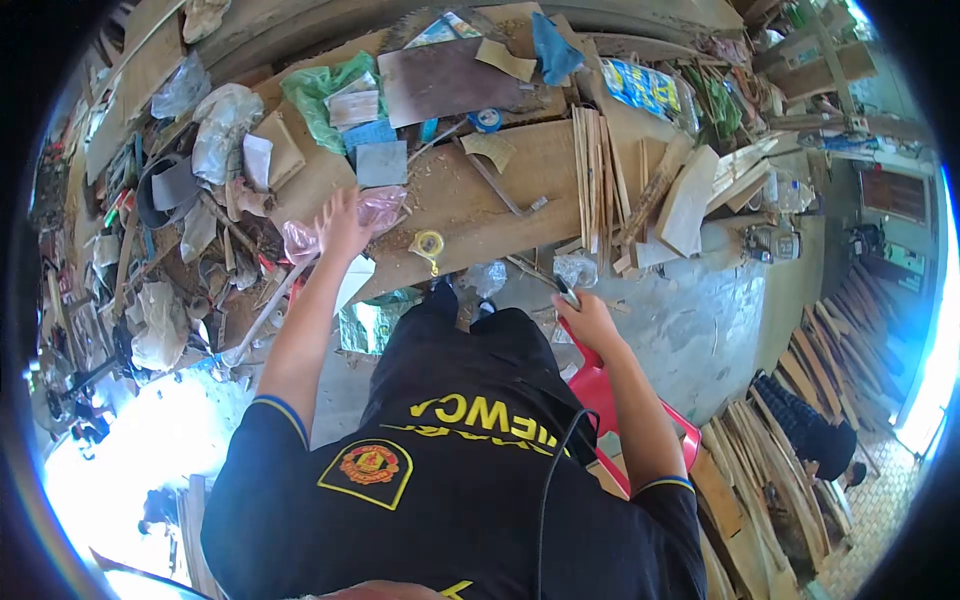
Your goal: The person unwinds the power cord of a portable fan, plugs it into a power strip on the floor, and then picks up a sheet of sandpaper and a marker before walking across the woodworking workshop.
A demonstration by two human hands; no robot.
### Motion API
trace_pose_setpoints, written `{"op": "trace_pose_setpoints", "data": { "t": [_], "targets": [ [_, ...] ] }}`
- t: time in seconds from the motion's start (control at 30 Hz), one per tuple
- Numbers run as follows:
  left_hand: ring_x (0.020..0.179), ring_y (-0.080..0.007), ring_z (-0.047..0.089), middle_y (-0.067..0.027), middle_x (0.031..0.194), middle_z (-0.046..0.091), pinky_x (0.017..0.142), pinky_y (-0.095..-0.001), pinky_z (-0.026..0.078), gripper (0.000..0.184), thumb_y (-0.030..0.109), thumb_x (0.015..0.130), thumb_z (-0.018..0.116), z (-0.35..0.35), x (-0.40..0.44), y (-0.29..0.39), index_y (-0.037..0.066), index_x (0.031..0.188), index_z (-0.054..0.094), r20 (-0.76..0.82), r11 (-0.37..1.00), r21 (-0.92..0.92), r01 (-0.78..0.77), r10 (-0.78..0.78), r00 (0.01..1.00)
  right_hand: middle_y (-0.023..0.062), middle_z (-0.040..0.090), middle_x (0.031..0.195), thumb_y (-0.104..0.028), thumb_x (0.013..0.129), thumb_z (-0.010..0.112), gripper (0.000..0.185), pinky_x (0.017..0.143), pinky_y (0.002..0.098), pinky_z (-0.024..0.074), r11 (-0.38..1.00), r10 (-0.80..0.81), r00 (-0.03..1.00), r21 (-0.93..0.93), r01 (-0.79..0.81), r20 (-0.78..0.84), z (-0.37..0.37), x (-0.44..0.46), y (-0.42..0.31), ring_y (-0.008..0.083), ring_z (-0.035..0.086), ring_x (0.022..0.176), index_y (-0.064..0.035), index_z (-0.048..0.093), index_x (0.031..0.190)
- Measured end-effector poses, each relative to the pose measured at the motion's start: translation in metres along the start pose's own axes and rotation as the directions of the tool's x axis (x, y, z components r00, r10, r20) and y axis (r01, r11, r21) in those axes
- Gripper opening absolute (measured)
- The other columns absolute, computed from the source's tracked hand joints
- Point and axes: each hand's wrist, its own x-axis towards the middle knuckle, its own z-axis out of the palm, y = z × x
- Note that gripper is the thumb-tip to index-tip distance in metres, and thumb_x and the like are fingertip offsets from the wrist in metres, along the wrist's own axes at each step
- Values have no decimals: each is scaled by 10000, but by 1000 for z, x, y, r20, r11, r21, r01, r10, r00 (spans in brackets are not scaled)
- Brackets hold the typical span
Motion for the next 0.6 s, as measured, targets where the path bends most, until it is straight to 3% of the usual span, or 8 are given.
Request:
{"op": "trace_pose_setpoints", "data": {
  "t": [0.13,0.2,0.27,0.33,0.4,0.47,0.53,0.6],
  "targets": [
    [1290,-317,427,-114,1374,451,1012,-567,377,615,334,789,712,13,10,9,184,1342,488,134,993,103,49,-63,989,190,625,715,-412,895,624,429,684,431,464,997,80,996,-15,-79,43,-15,-13,24,320,623,701,16,639,905],
    [1269,-317,468,-108,1329,523,1014,-556,378,444,272,835,651,49,15,-2,166,1257,563,248,991,122,50,-79,966,116,607,666,-403,893,633,410,626,381,455,990,124,992,-73,-122,27,-14,-13,48,240,589,646,6,639,857],
    [1202,-328,533,-105,1220,597,999,-583,377,316,194,866,575,72,12,-16,146,1176,614,174,994,90,68,-83,981,113,598,658,-404,892,632,407,624,384,454,995,58,998,-80,-57,15,-14,-8,71,237,591,647,-2,631,829],
    [1124,-328,587,-122,1165,615,992,-572,388,286,149,867,536,61,2,-20,133,1139,624,87,992,99,79,-88,992,131,611,676,-413,891,631,411,650,393,463,998,31,999,-49,-29,36,-14,3,101,251,607,676,-7,635,829],
    [1084,-325,605,-134,1153,609,951,-526,440,278,144,866,535,-11,-7,-12,128,1131,619,171,956,273,104,-154,973,170,646,730,-422,891,625,422,694,403,474,996,76,990,-65,-68,115,-21,16,122,288,640,738,-2,645,854],
    [1037,-345,622,-155,1120,619,887,-493,492,251,155,866,530,-23,-4,-51,126,1097,626,38,928,160,337,-347,937,193,666,778,-426,894,618,431,723,417,481,983,20,988,-182,8,151,-30,40,133,321,661,788,3,657,882],
    [1002,-376,626,-183,1044,633,841,-504,512,231,165,861,540,-81,-13,-65,86,1060,628,-169,893,57,445,-431,886,194,670,789,-417,895,618,423,730,418,483,980,-20,993,-195,42,113,-38,65,147,326,664,802,4,663,893],
    [990,-397,625,-210,1021,642,836,-509,500,241,163,852,554,-100,-8,-126,31,1043,620,-463,928,62,367,-299,834,195,674,800,-408,895,618,416,737,419,485,976,-46,996,-209,61,74,-44,80,149,331,668,816,5,668,904]
  ]
}}
